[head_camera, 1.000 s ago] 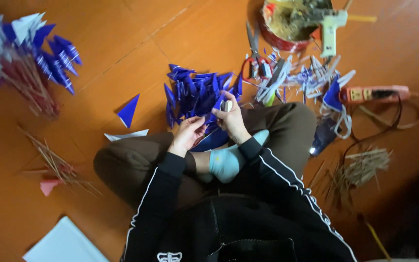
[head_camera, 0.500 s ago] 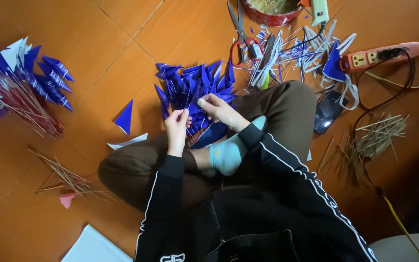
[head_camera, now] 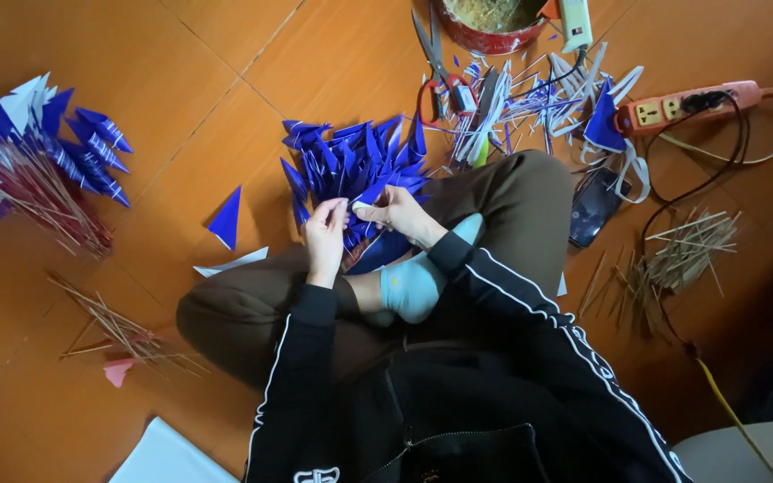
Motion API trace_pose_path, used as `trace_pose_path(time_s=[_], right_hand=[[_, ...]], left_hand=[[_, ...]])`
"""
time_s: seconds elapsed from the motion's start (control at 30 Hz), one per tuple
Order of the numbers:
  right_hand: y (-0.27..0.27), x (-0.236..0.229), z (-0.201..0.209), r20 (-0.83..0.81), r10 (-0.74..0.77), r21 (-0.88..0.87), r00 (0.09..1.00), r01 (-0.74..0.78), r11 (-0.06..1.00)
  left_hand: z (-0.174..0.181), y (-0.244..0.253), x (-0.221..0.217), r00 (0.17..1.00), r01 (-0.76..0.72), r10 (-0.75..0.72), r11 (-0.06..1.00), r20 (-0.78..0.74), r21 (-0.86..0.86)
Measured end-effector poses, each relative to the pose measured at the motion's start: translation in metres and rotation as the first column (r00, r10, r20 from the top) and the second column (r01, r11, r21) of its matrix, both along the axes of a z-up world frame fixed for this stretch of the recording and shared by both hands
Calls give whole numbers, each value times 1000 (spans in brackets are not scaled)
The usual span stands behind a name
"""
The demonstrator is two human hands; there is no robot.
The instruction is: Assembling decorative paper arrows by folding blue paper components and attaching them to wooden sticks.
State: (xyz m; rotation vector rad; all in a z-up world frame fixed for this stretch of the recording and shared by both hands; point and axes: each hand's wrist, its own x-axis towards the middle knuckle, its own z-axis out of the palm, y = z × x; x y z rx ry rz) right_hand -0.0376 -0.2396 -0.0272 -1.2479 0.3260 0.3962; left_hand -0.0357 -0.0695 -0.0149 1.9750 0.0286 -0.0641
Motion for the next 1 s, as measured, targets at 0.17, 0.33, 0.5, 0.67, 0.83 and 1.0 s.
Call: trace_pose_path(time_s=[0.17,0.33,0.5,0.67,0.83,1.0], right_hand=[[0,-1,-23,38,-51,-27,998,52,998],[0,-4,-16,59,-18,-67,998,22,997],[2,3,8,39,-262,-115,964,265,957],[1,8,7,-56,-338,-19,940,337,941],[4,14,11,-140,-410,13,902,415,910],[20,13,56,-100,-375,160,922,387,908]], left_hand=[[0,-1,0,1000,4,-3,994,7,-112],[-38,7,5,998,-63,61,978,-19,-200],[-48,14,15,955,-267,211,915,-206,-301],[-77,54,65,974,-220,200,950,-110,-221],[-147,170,129,981,-190,152,876,121,443],[-157,198,128,895,-68,416,482,-159,874]])
